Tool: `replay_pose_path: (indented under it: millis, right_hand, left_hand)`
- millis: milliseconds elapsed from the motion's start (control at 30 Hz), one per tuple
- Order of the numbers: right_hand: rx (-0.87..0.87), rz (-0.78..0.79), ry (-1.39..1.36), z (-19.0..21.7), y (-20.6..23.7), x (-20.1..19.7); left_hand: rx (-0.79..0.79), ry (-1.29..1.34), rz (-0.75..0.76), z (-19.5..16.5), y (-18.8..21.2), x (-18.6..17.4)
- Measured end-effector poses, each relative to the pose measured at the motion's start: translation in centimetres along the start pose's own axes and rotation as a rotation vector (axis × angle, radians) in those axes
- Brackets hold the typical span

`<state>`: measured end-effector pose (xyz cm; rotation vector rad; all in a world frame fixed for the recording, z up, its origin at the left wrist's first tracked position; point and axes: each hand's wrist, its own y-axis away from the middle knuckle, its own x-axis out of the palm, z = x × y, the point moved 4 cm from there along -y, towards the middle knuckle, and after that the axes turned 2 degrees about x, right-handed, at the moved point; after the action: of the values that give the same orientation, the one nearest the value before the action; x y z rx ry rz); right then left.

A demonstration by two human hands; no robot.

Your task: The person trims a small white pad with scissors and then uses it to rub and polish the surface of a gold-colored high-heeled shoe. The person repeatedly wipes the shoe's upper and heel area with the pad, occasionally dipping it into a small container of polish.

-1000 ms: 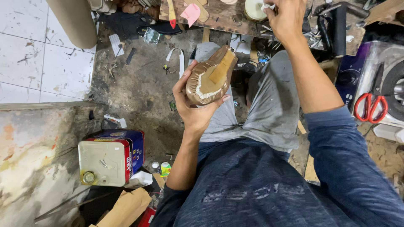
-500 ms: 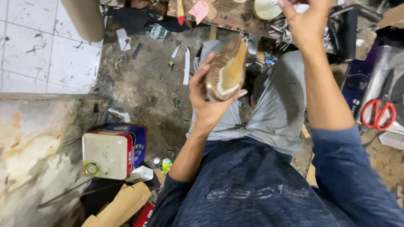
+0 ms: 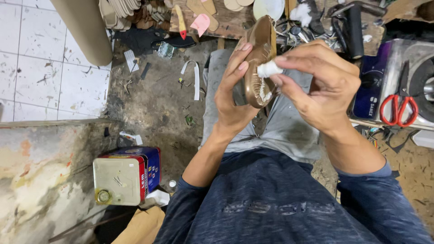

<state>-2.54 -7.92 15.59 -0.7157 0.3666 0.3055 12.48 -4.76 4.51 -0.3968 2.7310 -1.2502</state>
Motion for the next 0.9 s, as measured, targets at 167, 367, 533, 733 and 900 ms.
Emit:
replay_pose_path:
  millis: [167, 367, 533, 733, 900]
  right_hand:
    - [-0.073, 0.032, 0.109, 0.9, 0.8, -1.5]
    - [-0.026, 0.013, 0.122, 1.5, 1.1, -3.1]
    - [-0.125, 0.079, 0.073, 2.3, 1.0, -3.4]
    - [-0.128, 0.135, 0.149, 3.7, 1.0, -4.1]
    - [-0.103, 0.143, 0.199, 4.6, 0.8, -4.3]
  left_hand:
    - [0.011, -0.018, 0.048, -1.1, -0.1, 0.8]
    - [0.014, -0.002, 0.082, -2.0, -0.1, 1.6]
    - [-0.003, 0.006, 0.089, -2.5, 0.0, 1.9]
    - [-0.005, 0.022, 0.105, -3.0, 0.1, 2.0]
    - [-0.021, 0.042, 0.137, -3.1, 0.3, 2.1]
